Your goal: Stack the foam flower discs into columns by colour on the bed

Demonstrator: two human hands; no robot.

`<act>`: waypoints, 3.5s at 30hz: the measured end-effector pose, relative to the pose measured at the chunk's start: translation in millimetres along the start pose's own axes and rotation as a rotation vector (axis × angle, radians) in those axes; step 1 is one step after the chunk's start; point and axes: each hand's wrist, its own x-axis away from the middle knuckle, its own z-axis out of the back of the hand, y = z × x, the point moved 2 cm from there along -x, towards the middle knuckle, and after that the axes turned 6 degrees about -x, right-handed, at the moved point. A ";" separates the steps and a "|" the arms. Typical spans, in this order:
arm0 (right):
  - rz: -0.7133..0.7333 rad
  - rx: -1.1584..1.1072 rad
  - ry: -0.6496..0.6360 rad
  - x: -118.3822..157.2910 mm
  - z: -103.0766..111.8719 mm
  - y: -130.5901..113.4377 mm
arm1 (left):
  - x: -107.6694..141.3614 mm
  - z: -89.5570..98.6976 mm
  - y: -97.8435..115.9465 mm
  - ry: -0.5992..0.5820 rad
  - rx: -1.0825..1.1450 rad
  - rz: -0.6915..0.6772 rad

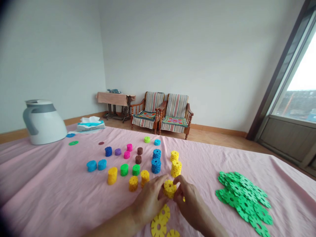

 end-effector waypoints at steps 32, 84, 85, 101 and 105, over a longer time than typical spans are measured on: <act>-0.233 -0.577 0.171 -15.4 7.8 1.7 | -10.4 -0.3 4.3 0.013 0.110 0.092; -0.144 0.140 0.066 -4.8 -7.5 16.1 | -1.4 -0.1 -1.5 0.023 -0.230 0.159; -0.145 0.138 0.070 -5.0 -7.9 16.4 | -1.6 -0.4 -2.2 0.027 -0.229 0.158; -0.101 0.170 0.112 -2.6 -7.3 15.5 | -0.6 4.4 -0.6 0.057 -0.181 0.168; -0.058 0.230 0.136 0.1 -5.2 9.6 | 2.2 7.1 2.5 0.042 -0.177 0.137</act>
